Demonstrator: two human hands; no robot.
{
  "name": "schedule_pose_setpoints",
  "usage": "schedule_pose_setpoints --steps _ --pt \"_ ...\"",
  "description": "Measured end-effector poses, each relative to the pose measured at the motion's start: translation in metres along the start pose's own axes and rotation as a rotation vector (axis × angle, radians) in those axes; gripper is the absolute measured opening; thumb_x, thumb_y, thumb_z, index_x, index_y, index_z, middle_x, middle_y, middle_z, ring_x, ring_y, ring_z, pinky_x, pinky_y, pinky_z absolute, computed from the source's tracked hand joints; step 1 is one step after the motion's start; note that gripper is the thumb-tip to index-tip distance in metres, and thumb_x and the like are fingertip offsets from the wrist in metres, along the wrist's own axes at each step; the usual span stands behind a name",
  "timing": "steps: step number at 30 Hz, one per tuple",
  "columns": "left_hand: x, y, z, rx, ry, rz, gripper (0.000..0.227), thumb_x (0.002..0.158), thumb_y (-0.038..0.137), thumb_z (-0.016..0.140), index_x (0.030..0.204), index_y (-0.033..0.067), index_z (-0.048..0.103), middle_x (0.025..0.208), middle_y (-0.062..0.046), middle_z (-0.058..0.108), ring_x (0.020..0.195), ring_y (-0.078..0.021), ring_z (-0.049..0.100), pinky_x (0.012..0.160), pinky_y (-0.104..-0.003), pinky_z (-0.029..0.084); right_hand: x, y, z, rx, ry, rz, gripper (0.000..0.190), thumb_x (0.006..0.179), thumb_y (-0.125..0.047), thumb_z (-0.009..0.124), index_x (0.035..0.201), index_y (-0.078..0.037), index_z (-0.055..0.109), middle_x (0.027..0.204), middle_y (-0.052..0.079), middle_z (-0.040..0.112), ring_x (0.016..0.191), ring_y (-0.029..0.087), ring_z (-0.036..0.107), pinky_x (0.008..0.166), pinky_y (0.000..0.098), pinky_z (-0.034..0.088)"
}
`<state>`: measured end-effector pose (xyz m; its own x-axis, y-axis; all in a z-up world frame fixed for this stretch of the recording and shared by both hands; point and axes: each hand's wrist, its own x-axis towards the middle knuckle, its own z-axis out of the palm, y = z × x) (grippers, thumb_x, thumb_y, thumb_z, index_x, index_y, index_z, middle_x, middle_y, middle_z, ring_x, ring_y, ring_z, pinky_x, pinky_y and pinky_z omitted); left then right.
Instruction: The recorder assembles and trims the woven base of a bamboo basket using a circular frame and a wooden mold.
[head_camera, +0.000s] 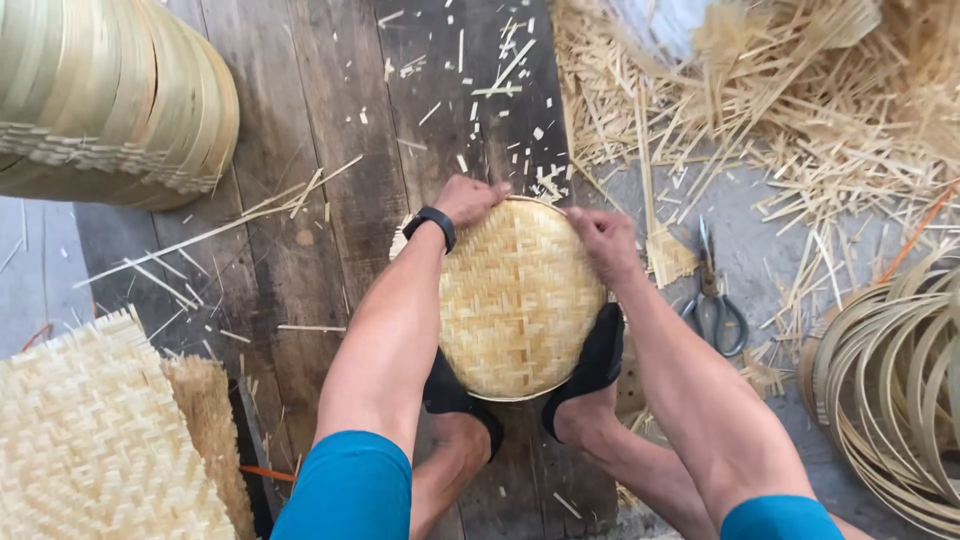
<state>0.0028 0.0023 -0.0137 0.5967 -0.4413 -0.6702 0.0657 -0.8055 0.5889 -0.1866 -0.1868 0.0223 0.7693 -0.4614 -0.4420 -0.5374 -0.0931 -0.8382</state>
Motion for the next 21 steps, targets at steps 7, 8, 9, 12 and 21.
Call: schedule_pose_setpoints --steps 7,8,9,12,21 --pt "-0.017 0.018 -0.013 -0.010 0.016 -0.077 0.055 0.091 0.059 0.068 0.077 0.0073 0.078 0.086 -0.013 0.076 0.080 -0.0247 0.068 0.079 -0.041 0.052 -0.006 0.000 0.020 -0.555 0.150 0.025 0.062 0.110 -0.043 0.033 0.102 0.005 0.072 0.101 0.034 0.069 0.098 0.048 0.066 0.091 0.0563 0.048" --pt "-0.014 0.018 -0.011 -0.027 -0.005 -0.105 0.059 0.092 0.060 0.069 0.077 0.0041 0.077 0.085 -0.015 0.074 0.078 -0.0257 0.065 0.075 -0.043 0.053 -0.005 -0.006 0.018 -0.527 0.117 0.108 0.065 0.108 -0.044 0.030 0.105 0.006 0.071 0.105 0.035 0.068 0.104 0.050 0.065 0.096 0.0560 0.047" --pt "-0.013 0.019 -0.010 -0.043 -0.026 -0.134 0.063 0.093 0.061 0.069 0.077 0.0008 0.076 0.083 -0.016 0.071 0.076 -0.0268 0.062 0.071 -0.046 0.054 -0.006 -0.012 0.016 -0.498 0.085 0.191 0.068 0.107 -0.046 0.028 0.108 0.006 0.071 0.109 0.036 0.068 0.109 0.052 0.064 0.101 0.0558 0.046" --pt "-0.009 0.019 -0.009 -0.025 -0.011 -0.104 0.050 0.088 0.059 0.069 0.077 0.0119 0.081 0.085 -0.007 0.074 0.081 -0.0203 0.067 0.079 -0.040 0.050 -0.004 -0.011 0.015 -0.477 0.090 0.183 0.066 0.104 -0.045 0.030 0.110 0.007 0.071 0.118 0.038 0.064 0.115 0.055 0.059 0.105 0.0553 0.043" --pt "-0.002 -0.021 0.005 -0.380 0.309 0.124 0.058 0.097 0.051 0.061 0.131 0.0042 0.056 0.131 -0.021 0.062 0.120 -0.0319 0.062 0.102 -0.043 0.047 0.041 -0.082 0.064 -0.319 -0.188 -0.570 0.068 0.109 -0.057 0.024 0.113 -0.009 0.073 0.105 0.021 0.073 0.099 0.035 0.070 0.092 0.0468 0.054"
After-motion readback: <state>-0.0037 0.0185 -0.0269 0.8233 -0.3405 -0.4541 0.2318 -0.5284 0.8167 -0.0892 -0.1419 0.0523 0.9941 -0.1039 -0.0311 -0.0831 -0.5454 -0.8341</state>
